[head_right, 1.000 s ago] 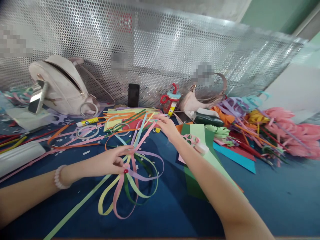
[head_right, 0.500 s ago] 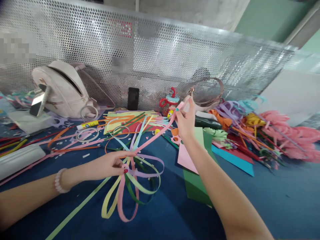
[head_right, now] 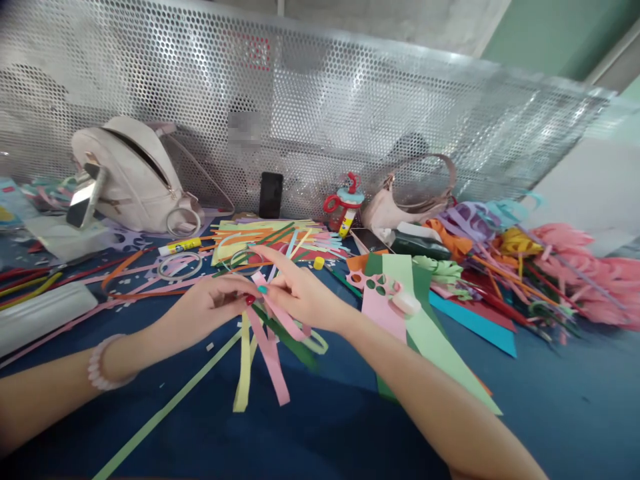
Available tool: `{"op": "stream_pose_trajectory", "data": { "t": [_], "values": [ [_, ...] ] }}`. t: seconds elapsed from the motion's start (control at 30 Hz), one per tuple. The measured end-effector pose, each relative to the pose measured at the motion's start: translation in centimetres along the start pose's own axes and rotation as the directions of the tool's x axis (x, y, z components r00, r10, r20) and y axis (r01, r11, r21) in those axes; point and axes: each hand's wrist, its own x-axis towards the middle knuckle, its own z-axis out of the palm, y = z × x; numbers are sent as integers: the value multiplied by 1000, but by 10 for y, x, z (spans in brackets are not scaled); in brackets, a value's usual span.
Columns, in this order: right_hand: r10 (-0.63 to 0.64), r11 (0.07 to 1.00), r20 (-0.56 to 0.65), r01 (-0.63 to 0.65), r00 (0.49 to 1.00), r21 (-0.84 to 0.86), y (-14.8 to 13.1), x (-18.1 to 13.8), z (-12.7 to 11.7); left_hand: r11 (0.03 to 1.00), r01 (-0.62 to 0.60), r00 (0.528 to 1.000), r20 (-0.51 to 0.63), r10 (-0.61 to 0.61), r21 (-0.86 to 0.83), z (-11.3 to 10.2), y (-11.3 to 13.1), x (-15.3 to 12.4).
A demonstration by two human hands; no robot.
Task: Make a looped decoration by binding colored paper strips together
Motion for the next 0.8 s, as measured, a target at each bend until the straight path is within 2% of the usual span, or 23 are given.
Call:
{"op": "stream_pose_trajectory", "data": {
  "t": [0.23, 0.47, 0.57, 0.63, 0.8],
  "values": [
    [-80, 997, 30, 79, 996, 18, 1, 0, 0, 965, 114, 993, -14, -121, -235, 3, 3, -1],
    [-106, 992, 45, 109, 993, -60, -6, -2, 6, 936, 163, 981, -47, -187, -311, 4, 3, -1],
    [-152, 983, 24, 154, 988, -103, -7, -2, 7, 906, 190, 978, -10, -210, -378, 4, 4, 0],
    [-172, 976, 13, 172, 985, -133, -7, -2, 8, 895, 167, 983, -4, -186, -414, 4, 4, 1],
    [-163, 969, -58, 149, 985, -197, -9, -2, 10, 911, 10, 987, -143, -76, -413, 4, 4, -2]
  ]
}}
